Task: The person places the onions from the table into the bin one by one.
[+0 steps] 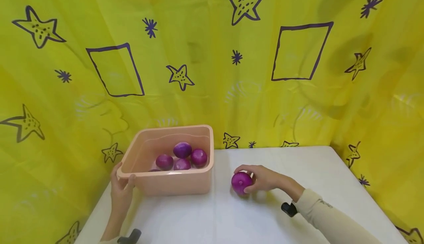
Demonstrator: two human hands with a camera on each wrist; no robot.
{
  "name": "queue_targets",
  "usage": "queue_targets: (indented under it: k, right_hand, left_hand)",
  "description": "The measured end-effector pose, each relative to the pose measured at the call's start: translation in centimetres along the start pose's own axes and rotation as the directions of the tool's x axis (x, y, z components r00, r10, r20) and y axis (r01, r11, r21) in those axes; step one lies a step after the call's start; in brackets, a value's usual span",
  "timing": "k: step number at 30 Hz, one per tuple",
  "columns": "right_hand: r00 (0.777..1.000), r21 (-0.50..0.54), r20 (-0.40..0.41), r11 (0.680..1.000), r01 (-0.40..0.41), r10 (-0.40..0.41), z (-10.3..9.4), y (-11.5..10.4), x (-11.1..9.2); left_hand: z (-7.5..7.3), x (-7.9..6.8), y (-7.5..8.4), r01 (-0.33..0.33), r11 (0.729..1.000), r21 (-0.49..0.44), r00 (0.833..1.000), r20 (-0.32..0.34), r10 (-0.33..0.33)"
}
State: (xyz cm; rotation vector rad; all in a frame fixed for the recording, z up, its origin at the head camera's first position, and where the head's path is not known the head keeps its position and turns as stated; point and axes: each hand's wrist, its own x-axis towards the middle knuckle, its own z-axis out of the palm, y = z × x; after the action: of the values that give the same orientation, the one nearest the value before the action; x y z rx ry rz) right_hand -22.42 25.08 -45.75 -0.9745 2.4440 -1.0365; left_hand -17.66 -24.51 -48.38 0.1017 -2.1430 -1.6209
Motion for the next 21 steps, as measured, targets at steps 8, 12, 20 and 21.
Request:
queue_targets:
  k: [8,12,20,21]
  right_hand:
    - [0.992,-0.09,-0.125,0.996,-0.021,0.01,-4.5,-1.6,-0.4]
    - [0.974,-0.149,-0.224,0.989,-0.002,-0.032,-6.6,-2.2,-0.2]
    - [0.927,-0.228,-0.369,0.973,-0.026,-0.061,-10.1,-3.4,0.5]
    - [0.923,-0.23,-0.38,0.973,-0.031,-0.06,-10.5,-3.6,0.6]
  left_hand:
    - [0.0,0.0,-0.2,-0.009,1.0,0.001,1.0,0.008,0.009]
    - [0.1,0.0,-0.1,-0.03,1.0,-0.004,0.999,0.01,0.03]
    - [0.1,0.1,0.1,-0.011,1.0,0.011,1.0,-0.005,0.011]
    - [0.1,0.1,0.1,-0.011,1.0,0.011,1.0,-0.005,0.011]
